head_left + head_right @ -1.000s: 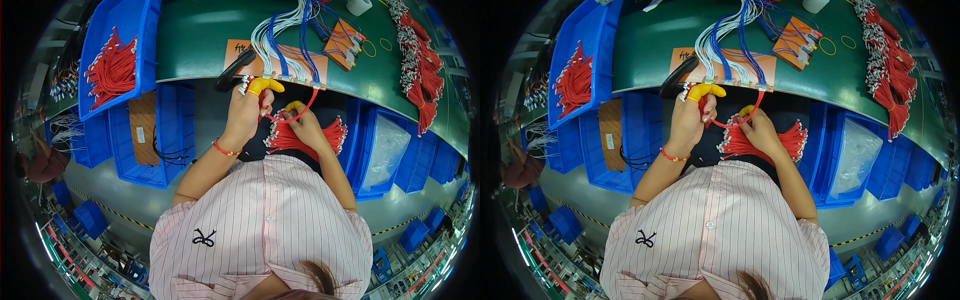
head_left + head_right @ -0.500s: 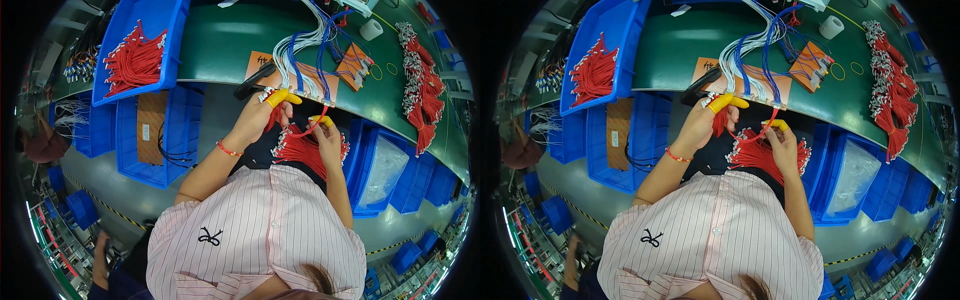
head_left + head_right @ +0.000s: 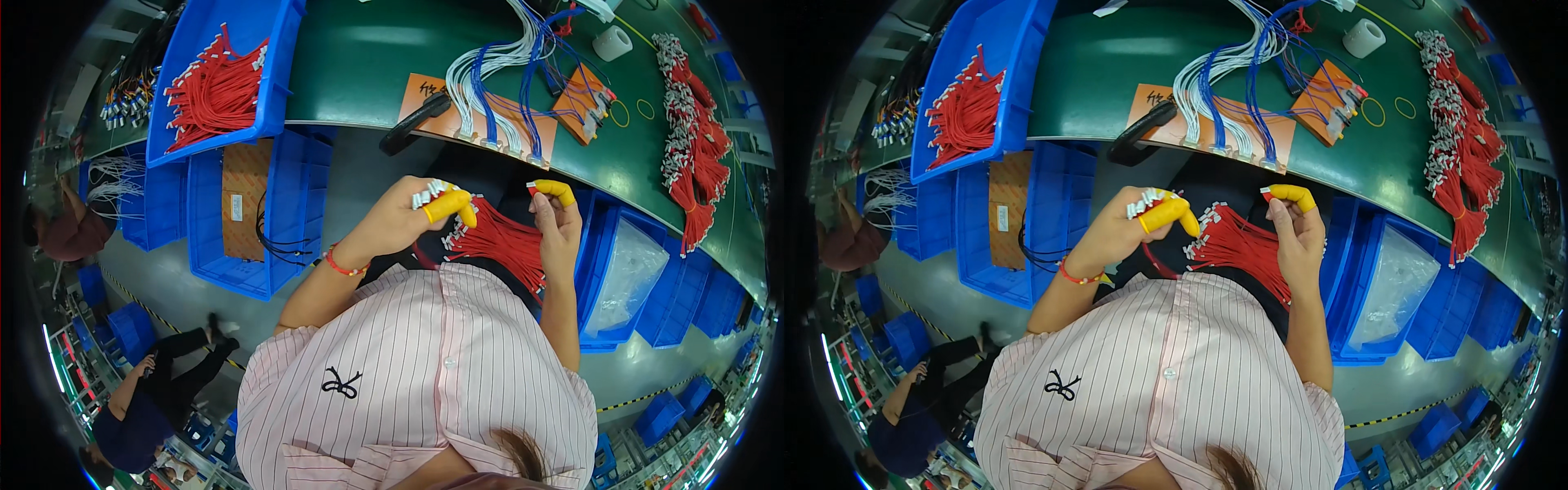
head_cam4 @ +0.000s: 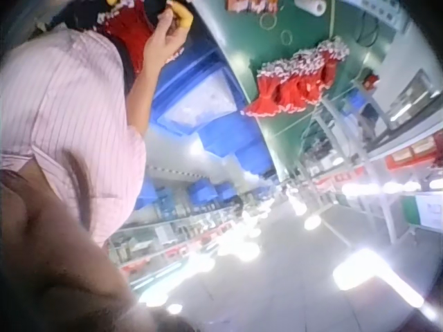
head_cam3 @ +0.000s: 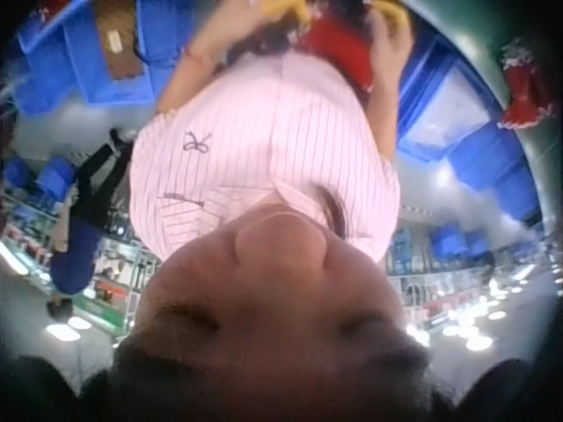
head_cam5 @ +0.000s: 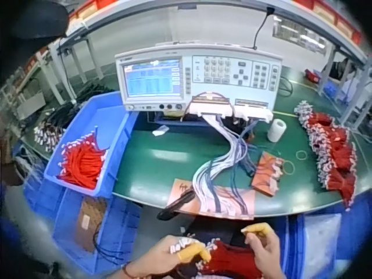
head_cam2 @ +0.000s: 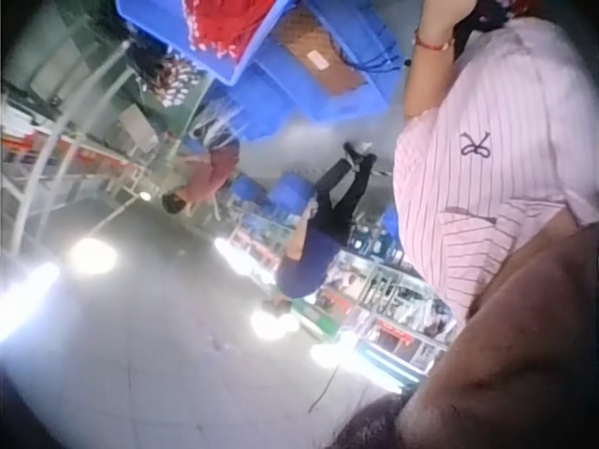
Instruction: The recorder is bundling and organizing red wire harnesses at a factory workstation, using finger cots for protection and sorting the bundles into blue storage bins.
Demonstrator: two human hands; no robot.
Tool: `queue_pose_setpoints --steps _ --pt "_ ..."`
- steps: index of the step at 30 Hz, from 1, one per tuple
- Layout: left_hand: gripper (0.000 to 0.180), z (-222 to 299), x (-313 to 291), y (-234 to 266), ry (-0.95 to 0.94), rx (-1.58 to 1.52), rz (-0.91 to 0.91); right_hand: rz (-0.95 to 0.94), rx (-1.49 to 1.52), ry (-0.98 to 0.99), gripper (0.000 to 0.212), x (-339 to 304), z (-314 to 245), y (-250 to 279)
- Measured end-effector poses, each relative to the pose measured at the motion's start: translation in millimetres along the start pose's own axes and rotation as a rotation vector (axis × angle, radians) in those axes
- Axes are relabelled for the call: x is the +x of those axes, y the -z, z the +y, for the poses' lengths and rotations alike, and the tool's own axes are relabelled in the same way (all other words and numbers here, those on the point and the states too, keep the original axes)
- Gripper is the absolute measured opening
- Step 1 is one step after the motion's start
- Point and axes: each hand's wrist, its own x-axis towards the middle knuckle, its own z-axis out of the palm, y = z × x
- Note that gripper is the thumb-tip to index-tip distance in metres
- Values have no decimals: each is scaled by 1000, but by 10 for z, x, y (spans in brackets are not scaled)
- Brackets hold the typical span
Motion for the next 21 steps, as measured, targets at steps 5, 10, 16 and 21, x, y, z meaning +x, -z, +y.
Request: queue_pose_setpoints --steps 5,10,16,21 --pt "21 -41 99 -36 -136 242 197 -65 81 68 21 -14 -181 -232" --pt "23 -387 242 -215 -268 198 280 -170 47 115 25 -10 -214 -528" --pt "27 -193 292 -276 -90 -222 308 -317 86 5 35 76 -77 -431" --pt "27 -341 426 -142 -148 -201 363 -350 18 -300 22 124 -103 37"
